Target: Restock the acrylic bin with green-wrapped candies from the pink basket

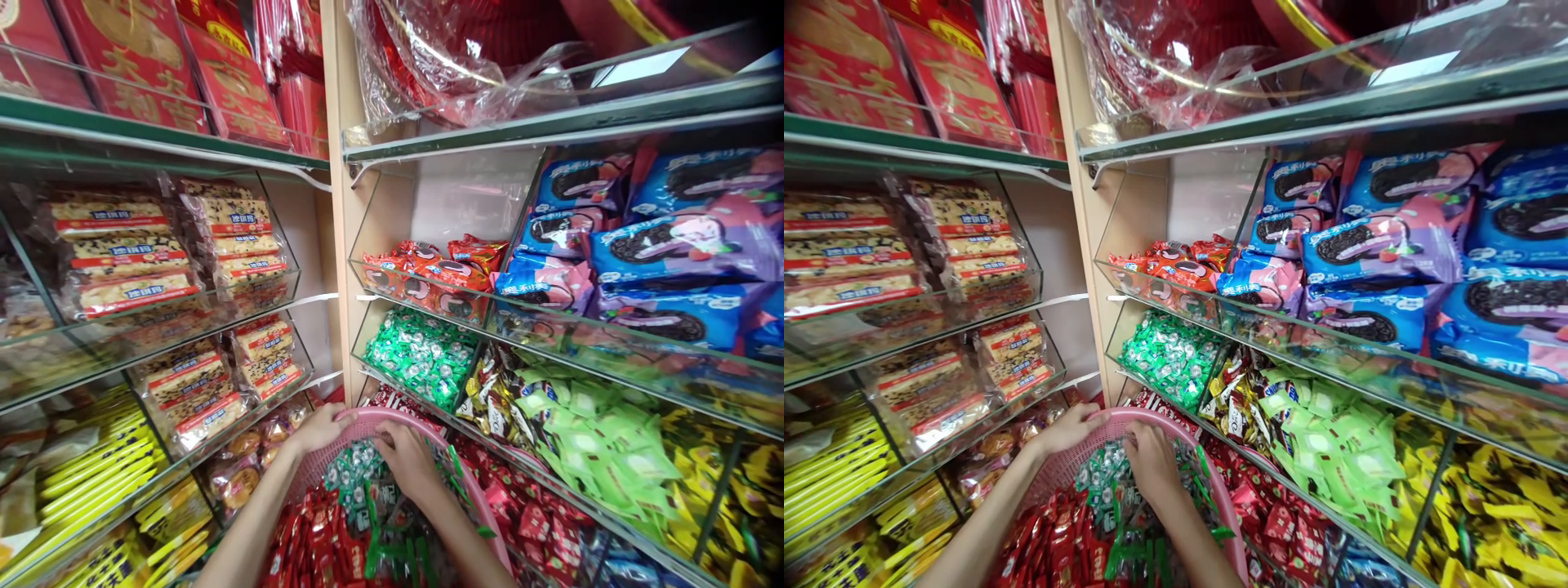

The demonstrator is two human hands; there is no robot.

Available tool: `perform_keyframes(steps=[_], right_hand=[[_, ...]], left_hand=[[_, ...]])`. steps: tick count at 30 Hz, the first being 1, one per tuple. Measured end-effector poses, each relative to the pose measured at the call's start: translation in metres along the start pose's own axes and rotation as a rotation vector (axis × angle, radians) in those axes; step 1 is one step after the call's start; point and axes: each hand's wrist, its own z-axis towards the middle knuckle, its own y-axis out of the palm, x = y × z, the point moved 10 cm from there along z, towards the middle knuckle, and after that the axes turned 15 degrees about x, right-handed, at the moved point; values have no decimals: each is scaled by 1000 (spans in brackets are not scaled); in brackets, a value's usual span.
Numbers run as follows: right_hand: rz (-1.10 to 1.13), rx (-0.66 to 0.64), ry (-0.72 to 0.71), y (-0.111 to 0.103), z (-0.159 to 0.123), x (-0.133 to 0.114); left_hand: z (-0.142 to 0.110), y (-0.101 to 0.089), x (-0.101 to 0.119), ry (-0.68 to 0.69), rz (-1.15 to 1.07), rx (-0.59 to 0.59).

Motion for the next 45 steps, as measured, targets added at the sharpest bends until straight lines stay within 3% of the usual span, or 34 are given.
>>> perform_keyframes(steps=[4,7,10,14,20,26,39,42,45], right_hand=[[51,-18,-46,-24,0,-23],[24,15,-177,-56,6,-47],[-156,113,-290,-95,20,-58],[-516,227,-292,-126,41,-49],[-727,176,-311,-118,51,-46],[-697,123,-316,-115,52,-47],[-671,191,-387,-128,52,-51],[-612,253,-411,-141,49,-63],[-386,233,-441,-141,39,-80]], left_hand=[[1,-1,-3,3,13,19],[0,0,-5,-11,11,10],[1,0,-8,-26,0,1],[3,1,-9,-20,13,-3],[4,2,-12,-17,24,0],[4,1,-11,-19,38,0],[-2,-2,-5,-34,33,-8],[-1,-1,-3,-26,24,-13],[0,-1,-3,-27,28,-6]])
